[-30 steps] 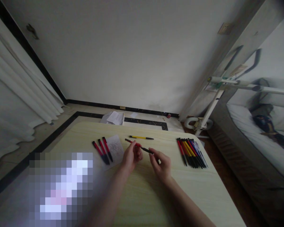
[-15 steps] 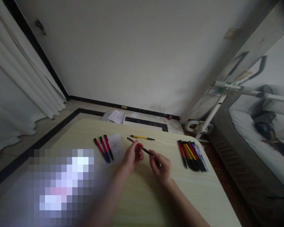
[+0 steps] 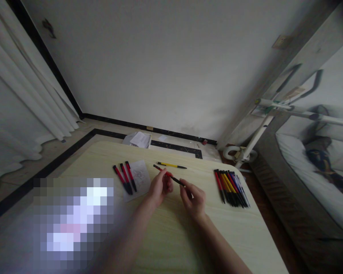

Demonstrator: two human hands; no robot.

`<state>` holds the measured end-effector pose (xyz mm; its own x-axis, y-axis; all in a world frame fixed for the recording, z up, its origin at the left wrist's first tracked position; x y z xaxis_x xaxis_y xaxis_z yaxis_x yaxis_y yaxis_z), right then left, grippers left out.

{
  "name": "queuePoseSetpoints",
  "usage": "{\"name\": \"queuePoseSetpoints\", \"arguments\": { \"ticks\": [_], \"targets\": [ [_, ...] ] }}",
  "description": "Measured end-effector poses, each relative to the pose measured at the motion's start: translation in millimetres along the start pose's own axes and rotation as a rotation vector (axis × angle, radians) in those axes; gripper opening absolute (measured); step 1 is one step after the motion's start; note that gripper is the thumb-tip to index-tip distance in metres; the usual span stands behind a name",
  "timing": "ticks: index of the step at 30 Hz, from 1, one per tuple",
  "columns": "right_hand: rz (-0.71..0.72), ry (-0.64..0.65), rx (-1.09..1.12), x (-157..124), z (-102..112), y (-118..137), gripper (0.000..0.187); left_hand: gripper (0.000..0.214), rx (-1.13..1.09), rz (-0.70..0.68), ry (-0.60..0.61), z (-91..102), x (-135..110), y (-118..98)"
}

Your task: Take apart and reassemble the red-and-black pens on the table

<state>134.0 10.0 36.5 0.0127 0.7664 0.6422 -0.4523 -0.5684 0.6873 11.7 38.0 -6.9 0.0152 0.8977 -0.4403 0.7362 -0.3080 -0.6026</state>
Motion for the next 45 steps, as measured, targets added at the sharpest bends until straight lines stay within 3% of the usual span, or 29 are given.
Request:
{"name": "queuePoseSetpoints", "arguments": {
  "ticks": [11,20,27,45],
  "targets": [
    [-0.118,-0.102,-0.025,5,4,-9,0.020,0.028,-0.025,0.014,0.003,1.5,3,1],
    [-0.131,-0.078,-0.014,5,4,-7,0.019,0.020,-0.089,0.035,-0.085,4.2,3,-1],
    [-0.214,-0.082,-0.023,6,4,-14,0.018,0.020,-0.085,0.017,-0.054,4.3,5,-1],
    [-0.212,-0.077,0.001,5,4,-18,0.020,0.022,-0.075,0.020,-0.024,6.1,6,0]
  ]
}}
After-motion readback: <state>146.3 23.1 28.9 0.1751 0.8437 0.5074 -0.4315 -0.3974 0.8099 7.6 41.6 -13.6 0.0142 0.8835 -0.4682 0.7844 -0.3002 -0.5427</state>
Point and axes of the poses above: each hand's wrist, its own x-axis towards the middle knuckle, its own z-axis out of the back of the hand, y = z × x, the point moved 5 cm from there along x, towards the middle knuckle, and after that the axes turned 10 degrees about -y, right-handed, at the moved point
